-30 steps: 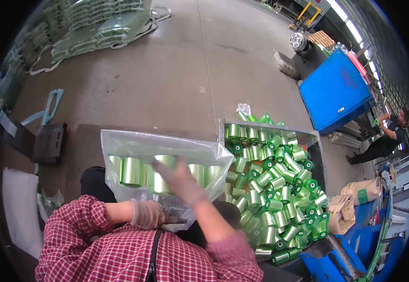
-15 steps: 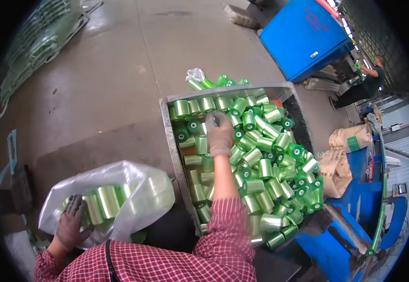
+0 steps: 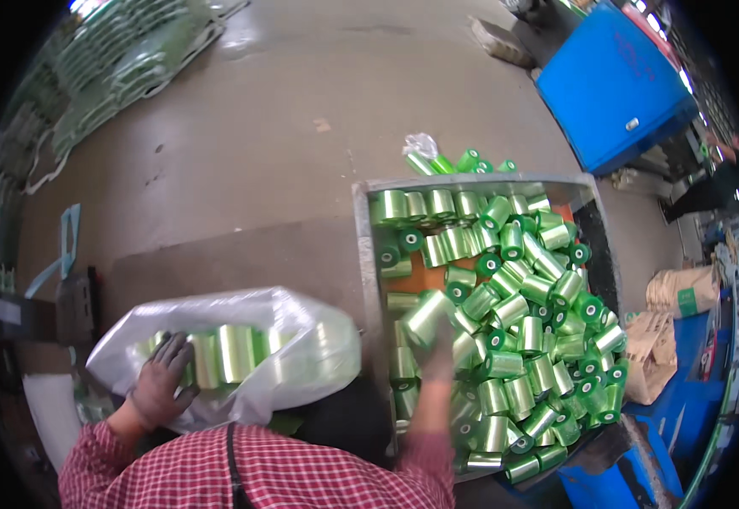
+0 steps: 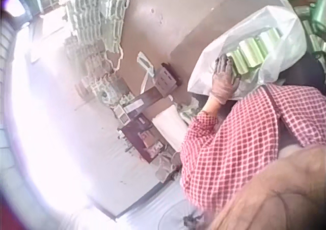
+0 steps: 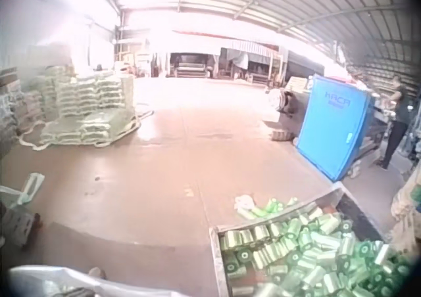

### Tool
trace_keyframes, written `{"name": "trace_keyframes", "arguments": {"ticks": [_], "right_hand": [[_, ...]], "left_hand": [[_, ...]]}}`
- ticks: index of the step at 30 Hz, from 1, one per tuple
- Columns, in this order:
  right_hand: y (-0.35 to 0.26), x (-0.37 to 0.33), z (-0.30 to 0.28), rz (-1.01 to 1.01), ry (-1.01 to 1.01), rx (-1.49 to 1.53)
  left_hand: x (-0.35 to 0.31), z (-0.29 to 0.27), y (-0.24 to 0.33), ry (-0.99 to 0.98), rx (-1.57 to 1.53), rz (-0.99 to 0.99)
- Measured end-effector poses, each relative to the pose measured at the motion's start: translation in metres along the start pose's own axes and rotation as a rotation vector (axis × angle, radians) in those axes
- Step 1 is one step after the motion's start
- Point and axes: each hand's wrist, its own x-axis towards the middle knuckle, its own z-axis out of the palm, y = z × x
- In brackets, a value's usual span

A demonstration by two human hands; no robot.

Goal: Packing green spools of material into a clear plastic bag.

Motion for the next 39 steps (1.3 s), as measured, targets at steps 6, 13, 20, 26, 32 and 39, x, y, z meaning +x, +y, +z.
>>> {"name": "trace_keyframes", "arguments": {"ticks": [6,13,20,26,32,39], "right_hand": [[-0.213,-0.195,0.120,0.179,-0.510,0.836],[-0.247,-0.209,0.287,-0.023,-0.703,-0.929],[-0.295,-0.191,0.275,-0.247,-0.494,-2.039],[-0.264,-0.206,0.294,-0.172,-0.560,-1.808],[-0.255,-0.215,0.299,-0.164,-0.584,-1.546],[-0.267,-0.165,0.265,-0.223,-0.483,-1.966]], "left_hand": [[0.006,0.037,0.069,-0.169,-0.127,0.615],[0.004,-0.030,0.075,-0.588,0.162,0.412],[-0.047,-0.082,-0.055,-0.495,0.806,-0.086],[-0.007,0.009,-0.008,0.030,0.274,0.147],[-0.001,0.025,-0.023,0.201,-0.009,0.063],[-0.034,-0.065,-0.082,-0.679,0.371,-0.170]]}}
